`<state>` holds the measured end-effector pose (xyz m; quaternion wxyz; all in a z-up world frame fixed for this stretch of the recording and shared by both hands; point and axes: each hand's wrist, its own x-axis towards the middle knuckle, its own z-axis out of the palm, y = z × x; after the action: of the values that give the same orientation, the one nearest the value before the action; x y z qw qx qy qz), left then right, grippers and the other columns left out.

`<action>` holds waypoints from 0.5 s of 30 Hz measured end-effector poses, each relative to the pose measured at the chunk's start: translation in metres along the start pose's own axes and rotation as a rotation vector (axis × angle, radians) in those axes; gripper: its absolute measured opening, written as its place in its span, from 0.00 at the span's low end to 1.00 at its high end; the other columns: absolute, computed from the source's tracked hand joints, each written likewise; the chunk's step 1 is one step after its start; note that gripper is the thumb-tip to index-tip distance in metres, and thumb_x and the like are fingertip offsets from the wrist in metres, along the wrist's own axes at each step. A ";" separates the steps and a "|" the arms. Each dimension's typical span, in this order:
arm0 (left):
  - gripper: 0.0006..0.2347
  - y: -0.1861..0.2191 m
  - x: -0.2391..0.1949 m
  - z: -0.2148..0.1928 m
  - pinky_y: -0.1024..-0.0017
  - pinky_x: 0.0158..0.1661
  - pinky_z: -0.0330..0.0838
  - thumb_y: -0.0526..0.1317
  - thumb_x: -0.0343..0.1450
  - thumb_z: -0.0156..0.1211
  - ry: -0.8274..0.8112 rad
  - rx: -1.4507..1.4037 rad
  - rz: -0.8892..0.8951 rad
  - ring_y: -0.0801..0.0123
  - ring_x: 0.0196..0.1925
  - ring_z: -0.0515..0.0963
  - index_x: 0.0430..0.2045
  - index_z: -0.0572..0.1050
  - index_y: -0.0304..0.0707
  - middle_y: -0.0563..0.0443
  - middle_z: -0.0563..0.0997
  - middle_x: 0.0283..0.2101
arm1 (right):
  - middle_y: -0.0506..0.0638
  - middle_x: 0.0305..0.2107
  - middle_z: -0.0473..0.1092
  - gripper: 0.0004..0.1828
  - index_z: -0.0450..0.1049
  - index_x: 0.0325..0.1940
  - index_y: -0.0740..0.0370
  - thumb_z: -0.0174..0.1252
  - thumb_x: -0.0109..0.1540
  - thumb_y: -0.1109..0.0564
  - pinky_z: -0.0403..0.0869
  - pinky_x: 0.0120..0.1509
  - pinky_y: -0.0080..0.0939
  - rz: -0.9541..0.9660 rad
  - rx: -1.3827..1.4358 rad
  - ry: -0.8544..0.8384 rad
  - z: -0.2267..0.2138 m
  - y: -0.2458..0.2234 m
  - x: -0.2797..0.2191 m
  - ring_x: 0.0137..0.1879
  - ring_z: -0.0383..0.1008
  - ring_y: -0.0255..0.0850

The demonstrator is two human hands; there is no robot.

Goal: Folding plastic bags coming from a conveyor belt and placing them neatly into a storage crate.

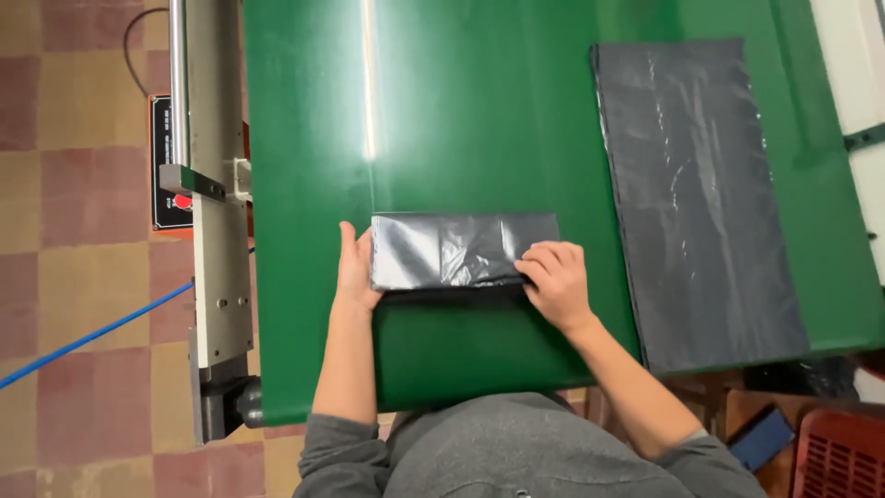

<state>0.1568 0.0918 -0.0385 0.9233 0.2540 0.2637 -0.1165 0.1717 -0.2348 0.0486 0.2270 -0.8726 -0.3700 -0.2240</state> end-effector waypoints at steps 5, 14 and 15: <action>0.23 -0.015 -0.012 -0.012 0.61 0.58 0.72 0.50 0.76 0.48 -0.034 0.313 0.220 0.59 0.58 0.76 0.61 0.69 0.33 0.42 0.77 0.58 | 0.46 0.41 0.74 0.16 0.77 0.39 0.57 0.65 0.48 0.65 0.68 0.61 0.52 0.035 -0.038 -0.054 0.013 -0.011 -0.035 0.56 0.74 0.46; 0.26 -0.078 -0.022 0.073 0.41 0.71 0.46 0.45 0.70 0.56 0.239 2.140 1.108 0.45 0.77 0.56 0.63 0.66 0.34 0.41 0.62 0.72 | 0.54 0.45 0.73 0.20 0.77 0.43 0.62 0.63 0.50 0.51 0.65 0.65 0.58 0.167 -0.012 -0.179 0.000 -0.053 0.020 0.59 0.70 0.55; 0.27 -0.092 -0.009 0.074 0.39 0.71 0.42 0.48 0.71 0.54 0.157 2.252 1.120 0.47 0.78 0.51 0.66 0.64 0.35 0.42 0.59 0.74 | 0.58 0.50 0.73 0.24 0.75 0.51 0.62 0.62 0.53 0.49 0.65 0.67 0.59 0.227 0.017 -0.125 0.008 -0.055 0.031 0.62 0.68 0.57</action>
<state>0.1492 -0.0242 -0.0166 0.1001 0.9816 -0.0713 0.1459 0.1516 -0.1793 0.0722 0.2350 -0.9192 -0.2840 -0.1388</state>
